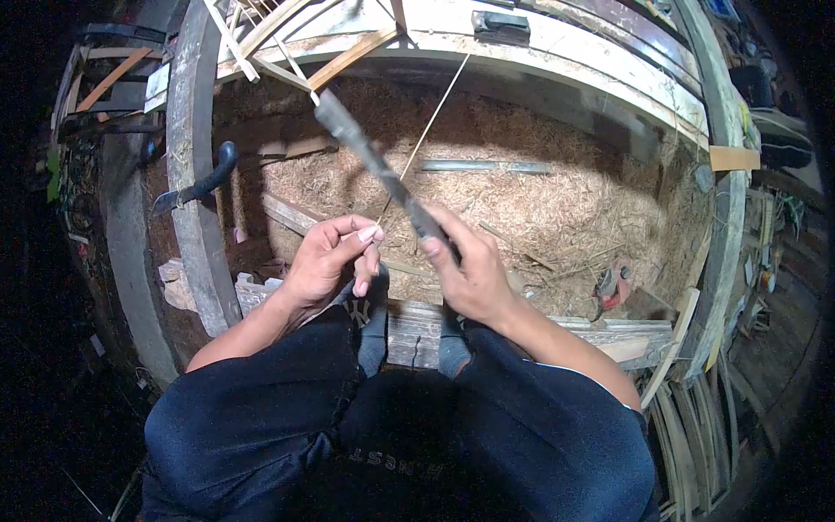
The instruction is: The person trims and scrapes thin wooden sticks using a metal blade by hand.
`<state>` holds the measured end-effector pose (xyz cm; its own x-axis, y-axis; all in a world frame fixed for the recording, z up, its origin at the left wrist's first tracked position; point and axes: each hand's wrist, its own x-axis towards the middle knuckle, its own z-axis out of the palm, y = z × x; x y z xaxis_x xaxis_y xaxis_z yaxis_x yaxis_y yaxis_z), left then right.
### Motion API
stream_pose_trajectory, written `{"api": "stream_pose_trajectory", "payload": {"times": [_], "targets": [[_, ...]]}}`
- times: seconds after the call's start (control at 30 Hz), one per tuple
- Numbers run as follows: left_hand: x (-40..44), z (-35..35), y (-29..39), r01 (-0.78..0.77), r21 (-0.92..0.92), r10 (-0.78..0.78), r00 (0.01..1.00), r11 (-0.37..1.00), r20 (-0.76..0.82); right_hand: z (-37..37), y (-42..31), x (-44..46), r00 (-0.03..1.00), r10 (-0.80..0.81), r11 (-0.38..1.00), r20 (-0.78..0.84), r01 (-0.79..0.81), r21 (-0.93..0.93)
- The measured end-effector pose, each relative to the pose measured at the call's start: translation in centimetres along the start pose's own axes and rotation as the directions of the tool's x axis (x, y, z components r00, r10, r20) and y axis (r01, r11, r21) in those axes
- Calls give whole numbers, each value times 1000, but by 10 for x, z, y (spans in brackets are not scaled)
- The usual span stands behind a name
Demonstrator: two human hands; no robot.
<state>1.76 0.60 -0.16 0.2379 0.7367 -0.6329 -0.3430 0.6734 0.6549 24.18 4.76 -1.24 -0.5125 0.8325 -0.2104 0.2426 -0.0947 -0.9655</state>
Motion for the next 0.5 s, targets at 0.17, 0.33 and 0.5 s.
{"api": "stream_pose_trajectory", "payload": {"times": [0.17, 0.33, 0.5], "targets": [[-8, -4, 5, -183, 345, 166, 983, 920, 79, 9, 7, -8, 973, -204, 954, 105, 222, -202], [-18, -5, 4, -222, 782, 164, 974, 582, 155, 8, 1, -9, 972, -185, 948, 147, 216, -236], [-16, -16, -17, -272, 717, 179, 962, 642, 205, 8, 2, -10, 958, -247, 918, 147, 280, -282]]}}
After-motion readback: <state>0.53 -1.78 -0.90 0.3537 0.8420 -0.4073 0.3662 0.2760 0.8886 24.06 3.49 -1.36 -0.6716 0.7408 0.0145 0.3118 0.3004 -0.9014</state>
